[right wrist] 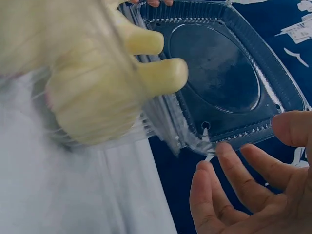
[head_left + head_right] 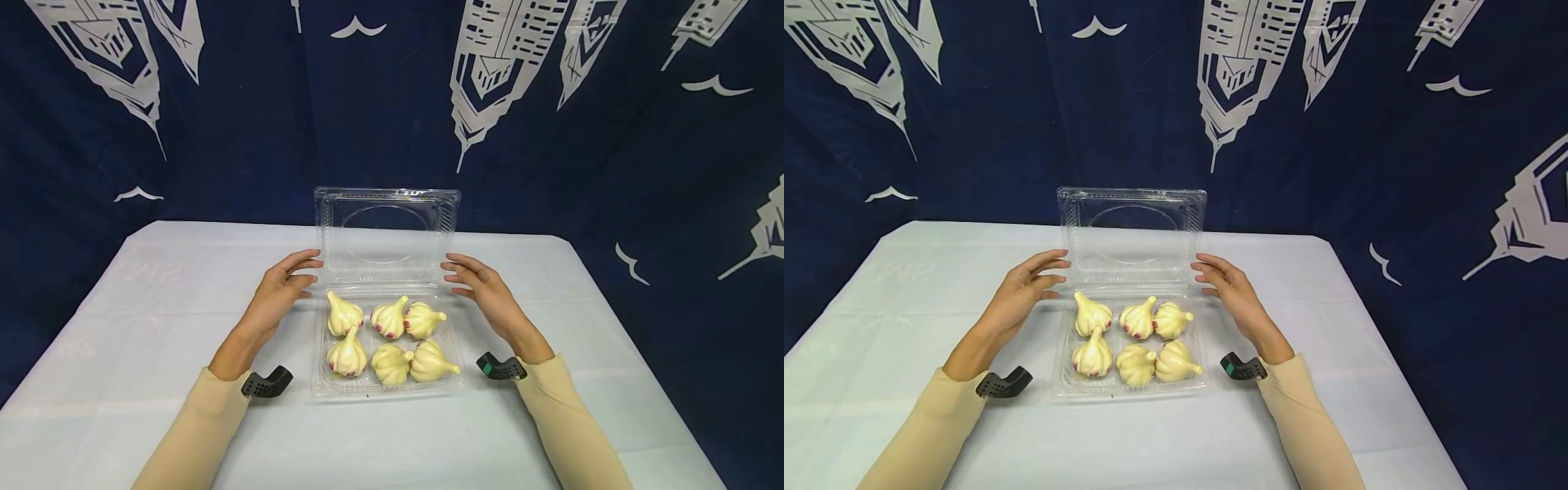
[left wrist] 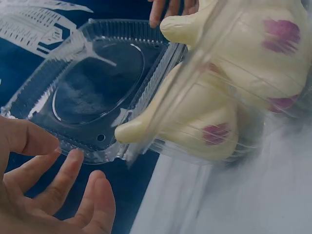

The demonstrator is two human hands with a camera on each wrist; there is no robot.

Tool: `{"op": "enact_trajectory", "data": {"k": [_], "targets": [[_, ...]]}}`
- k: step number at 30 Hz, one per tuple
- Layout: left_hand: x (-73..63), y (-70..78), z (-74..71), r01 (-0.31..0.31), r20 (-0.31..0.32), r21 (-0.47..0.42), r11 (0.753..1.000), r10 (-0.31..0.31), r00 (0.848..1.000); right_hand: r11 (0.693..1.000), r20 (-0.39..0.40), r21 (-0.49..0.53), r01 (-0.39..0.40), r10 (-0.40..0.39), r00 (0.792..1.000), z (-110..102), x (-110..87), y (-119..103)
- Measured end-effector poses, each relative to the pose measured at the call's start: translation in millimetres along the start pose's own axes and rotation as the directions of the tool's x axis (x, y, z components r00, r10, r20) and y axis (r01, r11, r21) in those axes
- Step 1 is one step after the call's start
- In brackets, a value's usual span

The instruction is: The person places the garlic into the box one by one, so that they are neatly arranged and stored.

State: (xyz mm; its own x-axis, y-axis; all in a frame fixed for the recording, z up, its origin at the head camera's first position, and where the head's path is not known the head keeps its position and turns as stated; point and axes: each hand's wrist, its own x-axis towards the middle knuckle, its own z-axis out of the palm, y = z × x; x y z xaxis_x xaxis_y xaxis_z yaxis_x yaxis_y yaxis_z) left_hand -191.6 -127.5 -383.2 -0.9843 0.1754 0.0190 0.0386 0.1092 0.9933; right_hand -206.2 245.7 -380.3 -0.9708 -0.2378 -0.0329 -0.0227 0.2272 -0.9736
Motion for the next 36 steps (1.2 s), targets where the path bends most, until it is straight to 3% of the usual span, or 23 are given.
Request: {"op": "enact_trajectory", "data": {"k": [7, 11, 15, 22, 27, 31, 36], "targets": [[-8.5, 13.2, 2.0, -0.007, -0.07, 0.101, 0.995, 0.014, 0.997, 0.997, -0.066, -0.071, 0.029, -0.033, 0.997, -1, -10.3, -18], [-15.5, 20.2, 1.0, -0.004, -0.046, 0.1, 0.995, 0.008, 0.999, 0.992, -0.088, -0.125, 0.03, -0.041, 0.995, 0, -15.7, -27], [-25.2, 27.0, 1.8, 0.001, -0.002, 0.032, 0.999, -0.001, 1.0, 0.995, -0.07, -0.088, 0.056, -0.063, 0.996, 0, -26.0, -31], [-55.8, 32.1, -0.2, 0.047, 0.092, 0.01, 0.999, -0.048, 0.995, 0.998, 0.052, 0.028, 0.053, -0.055, 0.997, -6, -53.9, -28], [-77.7, 31.1, 1.2, 0.018, 0.171, 0.028, 0.999, -0.023, 0.985, 0.998, 0.14, 0.053, 0.017, -0.025, 0.99, -6, -73.8, -20], [-93.2, 24.6, 6.3, 0.009, 0.232, 0.042, 0.999, -0.018, 0.973, 0.993, 0.203, 0.118, -0.001, -0.024, 0.979, -5, -88.6, -10], [-104.4, 11.4, 11.0, 0.081, 0.247, 0.035, 0.996, -0.087, 0.965, 0.988, 0.285, 0.154, -0.031, -0.014, 0.959, -4, -101.1, 3]]}}
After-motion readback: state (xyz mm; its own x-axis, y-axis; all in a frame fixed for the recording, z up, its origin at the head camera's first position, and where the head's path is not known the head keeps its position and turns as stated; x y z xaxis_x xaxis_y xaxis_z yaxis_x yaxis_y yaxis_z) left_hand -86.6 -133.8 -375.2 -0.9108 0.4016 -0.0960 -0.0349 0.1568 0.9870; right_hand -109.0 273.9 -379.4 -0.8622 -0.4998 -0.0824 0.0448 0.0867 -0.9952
